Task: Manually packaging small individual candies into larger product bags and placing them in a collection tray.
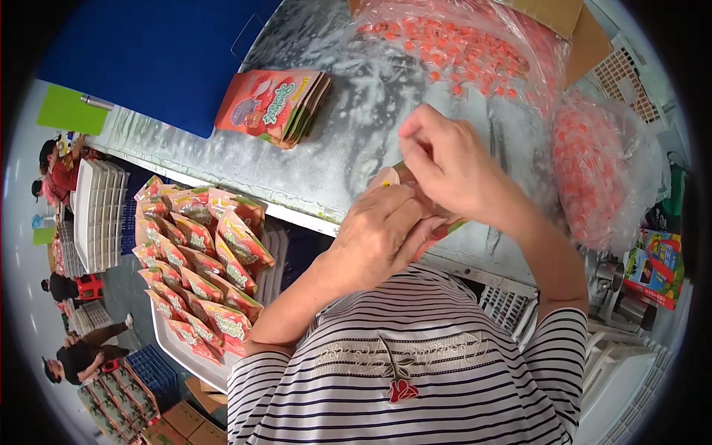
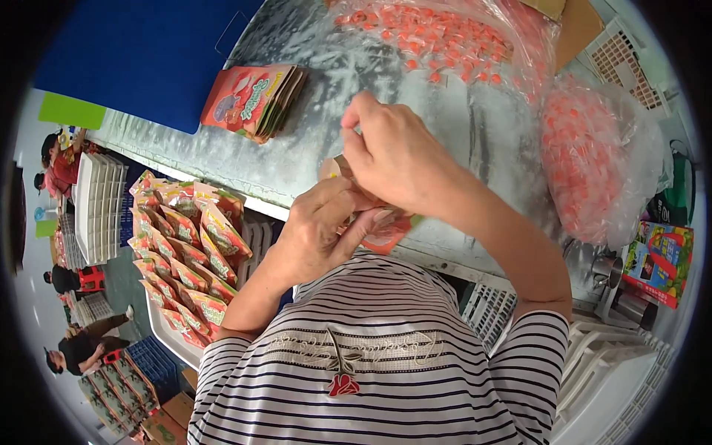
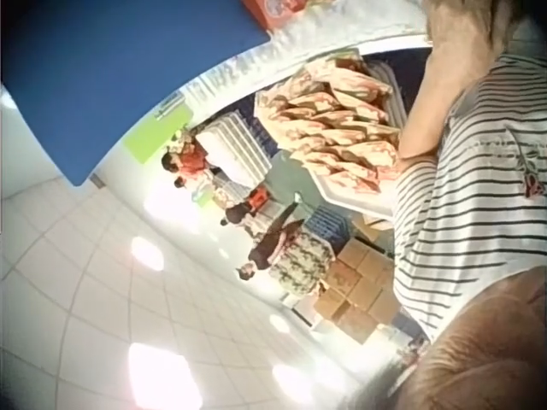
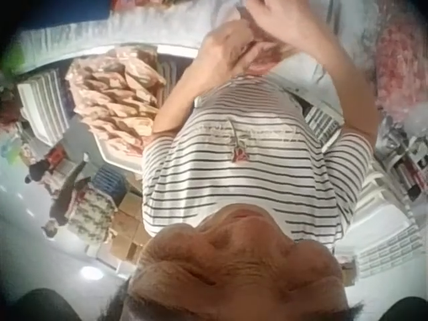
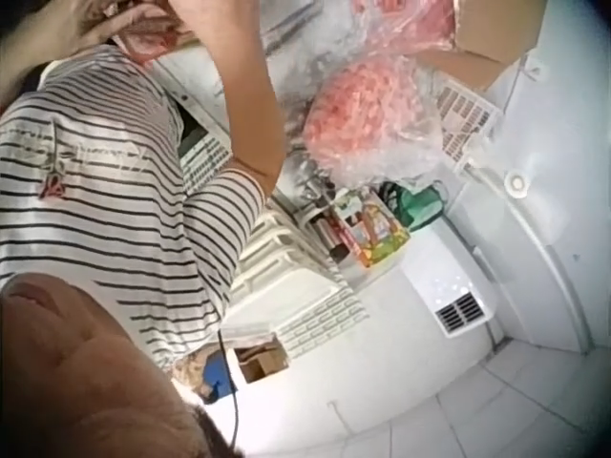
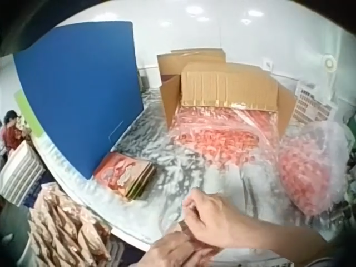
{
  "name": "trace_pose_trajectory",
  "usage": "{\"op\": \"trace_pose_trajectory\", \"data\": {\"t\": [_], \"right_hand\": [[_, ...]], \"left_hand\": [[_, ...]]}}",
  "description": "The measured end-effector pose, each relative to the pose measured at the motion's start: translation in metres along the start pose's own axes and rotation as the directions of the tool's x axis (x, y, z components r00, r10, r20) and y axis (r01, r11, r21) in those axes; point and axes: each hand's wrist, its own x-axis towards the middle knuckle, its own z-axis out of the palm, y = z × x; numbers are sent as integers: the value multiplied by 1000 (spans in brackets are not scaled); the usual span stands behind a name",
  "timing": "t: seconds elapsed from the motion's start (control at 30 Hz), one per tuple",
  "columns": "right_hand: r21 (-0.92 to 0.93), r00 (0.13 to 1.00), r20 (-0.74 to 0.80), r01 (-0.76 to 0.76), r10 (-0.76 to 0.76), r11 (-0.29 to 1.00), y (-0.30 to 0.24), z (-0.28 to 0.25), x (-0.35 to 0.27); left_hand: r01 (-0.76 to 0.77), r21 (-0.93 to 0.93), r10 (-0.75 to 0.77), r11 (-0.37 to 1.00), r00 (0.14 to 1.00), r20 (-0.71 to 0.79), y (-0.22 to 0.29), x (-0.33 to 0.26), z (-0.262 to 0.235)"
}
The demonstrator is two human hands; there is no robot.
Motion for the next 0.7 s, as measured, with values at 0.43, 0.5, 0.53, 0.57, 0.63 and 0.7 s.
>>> {"op": "trace_pose_trajectory", "data": {"t": [0.43, 0.5, 0.53, 0.57, 0.63, 0.7], "right_hand": [[12, 915, 404, 17, -20, 1000, -15, -20, -31], [-133, 883, 459, 174, -95, 976, -7, -14, -42], [-256, 844, 513, 327, -158, 910, -6, -11, -43], [-245, 815, 552, 361, -177, 900, -11, -14, -41], [-220, 803, 529, 443, -275, 869, -17, -18, -41], [-198, 784, 499, 517, -369, 833, -23, -21, -41]], "left_hand": [[133, -103, -142, 986, 987, -79, -15, -16, -13], [107, -82, -103, 991, 993, 50, -12, -22, -15], [110, -84, -106, 990, 993, 46, -12, -24, -17], [70, -99, -74, 993, 997, -36, -10, -24, -20], [118, -42, -123, 992, 979, -163, -9, -29, -33], [104, -18, -105, 994, 968, -230, -26, -30, -47]]}}
